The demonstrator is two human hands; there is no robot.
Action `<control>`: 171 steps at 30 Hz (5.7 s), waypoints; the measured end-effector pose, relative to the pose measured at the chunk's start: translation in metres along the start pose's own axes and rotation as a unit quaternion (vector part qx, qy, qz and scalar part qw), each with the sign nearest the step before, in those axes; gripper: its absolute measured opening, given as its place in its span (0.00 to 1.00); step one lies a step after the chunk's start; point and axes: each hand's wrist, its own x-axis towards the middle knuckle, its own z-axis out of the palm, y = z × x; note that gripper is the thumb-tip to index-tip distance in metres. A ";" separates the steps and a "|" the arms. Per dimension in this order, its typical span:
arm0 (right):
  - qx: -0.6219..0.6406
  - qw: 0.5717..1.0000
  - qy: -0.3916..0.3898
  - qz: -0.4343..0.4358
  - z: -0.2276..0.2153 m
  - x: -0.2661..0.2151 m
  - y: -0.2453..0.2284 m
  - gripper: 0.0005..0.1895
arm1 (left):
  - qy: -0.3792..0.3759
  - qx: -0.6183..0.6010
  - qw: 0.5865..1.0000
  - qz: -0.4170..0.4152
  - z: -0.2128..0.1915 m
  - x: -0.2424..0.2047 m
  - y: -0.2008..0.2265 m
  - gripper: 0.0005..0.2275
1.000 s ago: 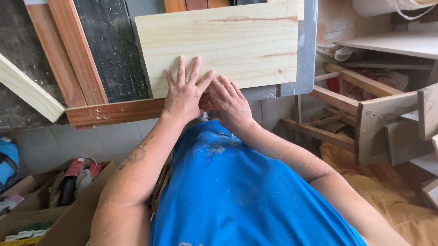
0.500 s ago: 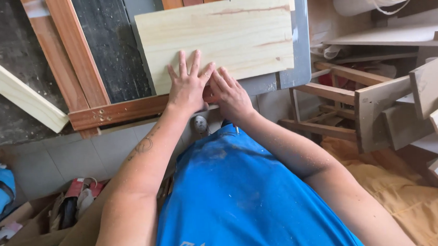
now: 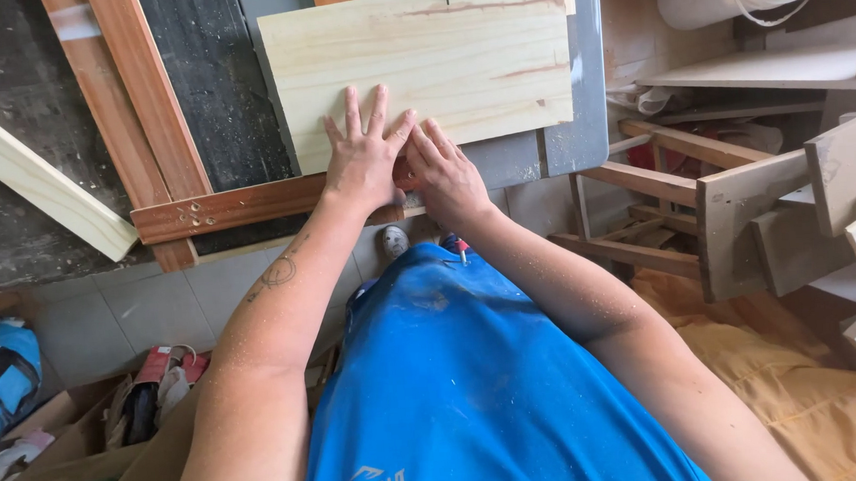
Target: Measuring and marking wooden boards for processing in a workshop
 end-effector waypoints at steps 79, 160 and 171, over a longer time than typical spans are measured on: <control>0.286 0.814 0.108 0.494 -0.058 0.034 0.245 0.08 | 0.039 0.089 0.995 0.014 -0.029 0.104 -0.059 0.60; 0.449 0.704 -0.030 0.549 -0.071 -0.011 0.258 0.04 | -0.063 0.020 0.997 -0.031 -0.025 0.024 -0.004 0.54; 0.386 0.702 -0.013 0.599 -0.094 -0.040 0.206 0.01 | 0.313 -0.020 0.936 -0.161 0.025 -0.002 -0.060 0.24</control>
